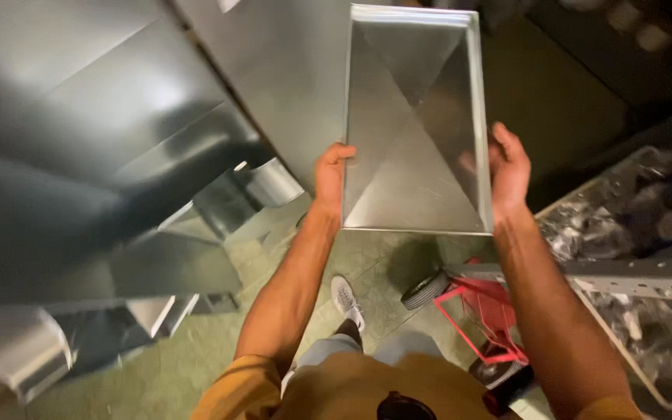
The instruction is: The person measures rectangular metal ducts on the floor using a tape measure, then picks them up and stacks them on a metal shelf. This process is repeated for several ducts throughout the clip.
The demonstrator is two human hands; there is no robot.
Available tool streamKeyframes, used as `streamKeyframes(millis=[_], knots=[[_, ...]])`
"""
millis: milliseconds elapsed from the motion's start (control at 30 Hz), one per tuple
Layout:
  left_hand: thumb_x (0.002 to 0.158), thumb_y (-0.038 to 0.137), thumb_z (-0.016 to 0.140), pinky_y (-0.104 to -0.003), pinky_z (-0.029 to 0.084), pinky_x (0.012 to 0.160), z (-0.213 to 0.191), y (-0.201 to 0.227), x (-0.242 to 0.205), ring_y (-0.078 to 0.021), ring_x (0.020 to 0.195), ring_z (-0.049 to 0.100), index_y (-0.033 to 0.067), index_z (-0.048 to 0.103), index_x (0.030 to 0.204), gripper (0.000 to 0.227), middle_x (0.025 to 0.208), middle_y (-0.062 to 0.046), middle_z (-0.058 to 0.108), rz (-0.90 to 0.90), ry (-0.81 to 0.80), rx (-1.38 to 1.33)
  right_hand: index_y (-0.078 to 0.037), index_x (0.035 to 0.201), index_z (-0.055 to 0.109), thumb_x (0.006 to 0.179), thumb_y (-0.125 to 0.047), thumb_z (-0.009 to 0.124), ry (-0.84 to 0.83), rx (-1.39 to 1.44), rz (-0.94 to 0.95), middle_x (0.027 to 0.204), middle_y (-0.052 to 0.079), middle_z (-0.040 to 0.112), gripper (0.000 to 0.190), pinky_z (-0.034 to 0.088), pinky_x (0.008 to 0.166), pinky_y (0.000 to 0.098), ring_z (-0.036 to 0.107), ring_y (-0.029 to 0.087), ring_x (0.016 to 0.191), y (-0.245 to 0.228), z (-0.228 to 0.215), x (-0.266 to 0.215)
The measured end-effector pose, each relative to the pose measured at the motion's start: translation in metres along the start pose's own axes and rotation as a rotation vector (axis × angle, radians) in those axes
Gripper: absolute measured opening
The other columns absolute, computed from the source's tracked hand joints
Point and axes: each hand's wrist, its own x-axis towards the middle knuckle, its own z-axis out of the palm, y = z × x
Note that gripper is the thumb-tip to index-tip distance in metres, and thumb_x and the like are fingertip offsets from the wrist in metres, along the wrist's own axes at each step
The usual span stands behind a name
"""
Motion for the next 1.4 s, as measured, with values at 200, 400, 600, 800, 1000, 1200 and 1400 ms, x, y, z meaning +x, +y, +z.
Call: streamKeyframes(millis=[200,400,600,800,1000,1200,1400], knots=[[0.084,0.017,0.072,-0.046,0.060,0.099,-0.033,0.054,0.104,-0.0320,0.085,0.080,0.0009,0.081,0.098,0.023,0.093,-0.020,0.080,-0.129,-0.027,0.071,-0.016,0.093,0.069,0.096,-0.037,0.077,0.070,-0.030,-0.171,0.067,0.003,0.067,0.023,0.064,0.057,0.0258,0.066,0.013,0.046,-0.004,0.039,0.044],[0.081,0.016,0.074,-0.039,0.062,0.083,0.054,0.067,0.134,-0.0291,0.068,0.075,0.0059,0.077,0.079,0.011,0.073,-0.016,0.073,-0.189,0.008,0.119,-0.005,0.088,0.075,0.093,-0.016,0.075,0.140,0.158,-0.229,0.078,0.014,0.076,0.011,0.068,0.065,0.0329,0.079,0.027,0.062,-0.029,-0.009,0.127],[0.078,0.016,0.077,-0.039,0.060,0.078,0.084,0.070,0.247,-0.0271,0.064,0.073,0.0073,0.074,0.072,0.011,0.066,-0.016,0.071,-0.218,-0.029,0.218,-0.001,0.085,0.071,0.091,-0.004,0.073,0.120,0.228,-0.378,0.079,0.012,0.073,0.007,0.068,0.068,0.0298,0.077,0.023,0.060,-0.071,-0.050,0.198],[0.081,0.017,0.074,-0.040,0.061,0.075,0.193,0.037,0.341,-0.0295,0.062,0.073,0.0057,0.080,0.079,0.013,0.065,-0.014,0.069,-0.250,-0.098,0.283,0.008,0.086,0.072,0.091,0.007,0.068,0.023,0.399,-0.543,0.084,0.020,0.073,0.007,0.068,0.071,0.0347,0.074,0.028,0.061,-0.135,-0.047,0.272],[0.088,0.018,0.076,-0.037,0.060,0.081,0.210,-0.005,0.528,-0.0220,0.073,0.075,0.0080,0.081,0.089,0.011,0.076,-0.015,0.077,-0.243,-0.233,0.309,0.005,0.118,0.075,0.101,0.003,0.075,0.155,-0.234,-0.988,0.094,0.012,0.075,0.017,0.072,0.083,0.0272,0.080,0.014,0.084,-0.219,-0.170,0.391],[0.086,0.016,0.071,-0.045,0.057,0.094,0.288,-0.076,0.627,-0.0324,0.083,0.076,0.0007,0.081,0.098,0.022,0.096,-0.020,0.081,-0.470,-0.283,0.351,0.004,0.121,0.078,0.098,-0.001,0.078,0.345,-0.050,-1.063,0.094,0.017,0.078,0.023,0.073,0.088,0.0311,0.079,0.021,0.078,-0.297,-0.169,0.398],[0.099,0.031,0.080,-0.030,0.052,0.087,0.361,-0.171,0.669,-0.0148,0.096,0.066,-0.0004,0.074,0.116,0.036,0.098,-0.011,0.069,0.078,-0.933,0.648,0.000,0.138,0.072,0.098,0.003,0.082,0.650,-0.565,-1.374,0.112,0.013,0.071,0.041,0.063,0.105,0.0363,0.070,0.015,0.107,-0.360,-0.293,0.392]])
